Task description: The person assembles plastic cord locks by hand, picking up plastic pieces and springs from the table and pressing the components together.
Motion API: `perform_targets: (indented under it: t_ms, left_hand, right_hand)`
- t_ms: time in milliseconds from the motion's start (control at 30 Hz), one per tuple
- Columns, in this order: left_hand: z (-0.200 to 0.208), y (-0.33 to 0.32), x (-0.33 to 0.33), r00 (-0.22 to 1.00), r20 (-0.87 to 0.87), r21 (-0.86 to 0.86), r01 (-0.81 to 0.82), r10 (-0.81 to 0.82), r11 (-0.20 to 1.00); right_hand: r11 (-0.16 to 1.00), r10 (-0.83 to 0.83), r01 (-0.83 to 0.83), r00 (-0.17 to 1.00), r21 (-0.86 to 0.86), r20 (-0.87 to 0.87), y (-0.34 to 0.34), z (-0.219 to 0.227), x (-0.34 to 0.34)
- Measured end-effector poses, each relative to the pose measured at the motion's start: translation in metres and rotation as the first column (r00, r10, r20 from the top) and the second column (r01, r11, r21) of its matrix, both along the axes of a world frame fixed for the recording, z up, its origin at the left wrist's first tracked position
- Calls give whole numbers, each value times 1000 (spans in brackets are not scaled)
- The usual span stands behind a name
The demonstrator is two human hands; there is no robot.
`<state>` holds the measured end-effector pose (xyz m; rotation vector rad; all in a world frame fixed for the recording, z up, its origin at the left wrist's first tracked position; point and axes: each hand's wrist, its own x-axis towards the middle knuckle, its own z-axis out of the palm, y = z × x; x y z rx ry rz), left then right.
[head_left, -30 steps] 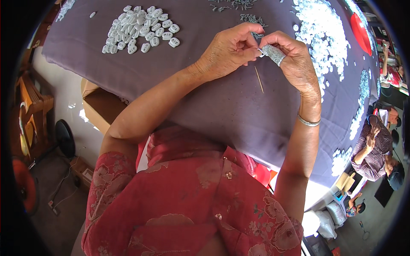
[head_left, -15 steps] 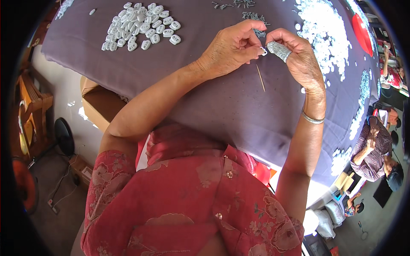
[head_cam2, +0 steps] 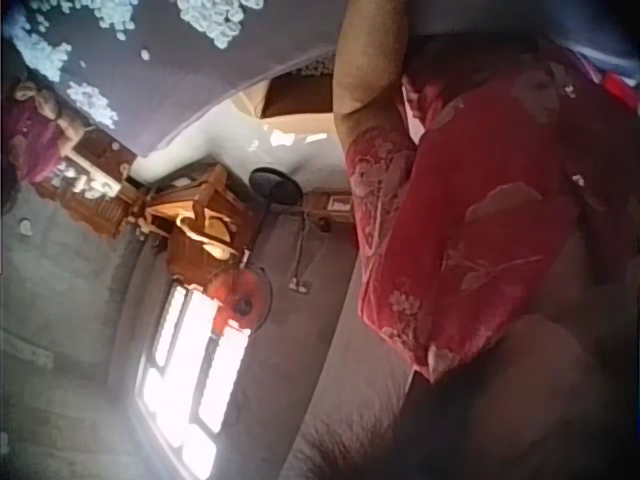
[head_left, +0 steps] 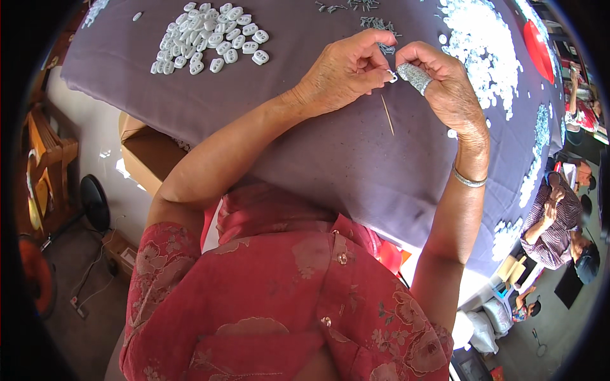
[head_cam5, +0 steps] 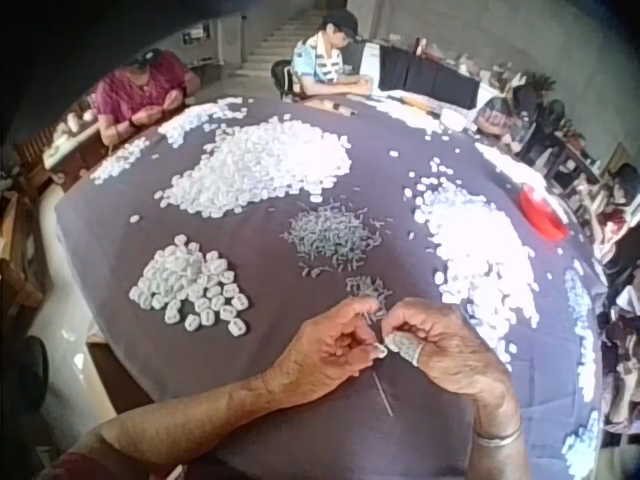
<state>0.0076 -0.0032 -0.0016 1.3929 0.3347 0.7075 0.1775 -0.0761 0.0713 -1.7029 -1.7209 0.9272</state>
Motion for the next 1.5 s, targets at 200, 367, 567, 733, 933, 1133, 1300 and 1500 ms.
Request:
perform_targets:
  t_ms: [200,367,567,733,933,1133,1300,1500]
  left_hand:
    - [-1,-1,1,1000,10,0,12,-12,1000]
    - [4,-2,-3,997,-57,12,62,-61,998]
    - [-2,-2,1,1000,2,28,4,-4,1000]
    - [1,0,-2,1000,-13,5,24,-23,1000]
    - [2,-1,-2,998,-43,5,55,-55,998]
    - [2,-1,-2,997,-41,1,63,-62,998]
    - [0,-2,-1,998,-26,21,60,-60,998]
    - [-1,-3,0,1000,15,25,-17,16,1000]
  right_hand:
    - [993,-10,10,1000,120,-3,1,-8,-1]
    - [996,-28,23,998,92,60,0,-9,-3]
    - [997,-48,46,999,55,26,0,-10,-4]
    - [998,-59,60,998,21,-35,0,-2,-5]
    - [997,-67,68,998,-23,13,-3,2,-8]
    - [998,-55,54,998,-20,-5,-4,0,-7]
    - [997,-51,55,996,-56,75,-3,0,-6]
    - [997,-53,47,994,62,93,-1,-6,-8]
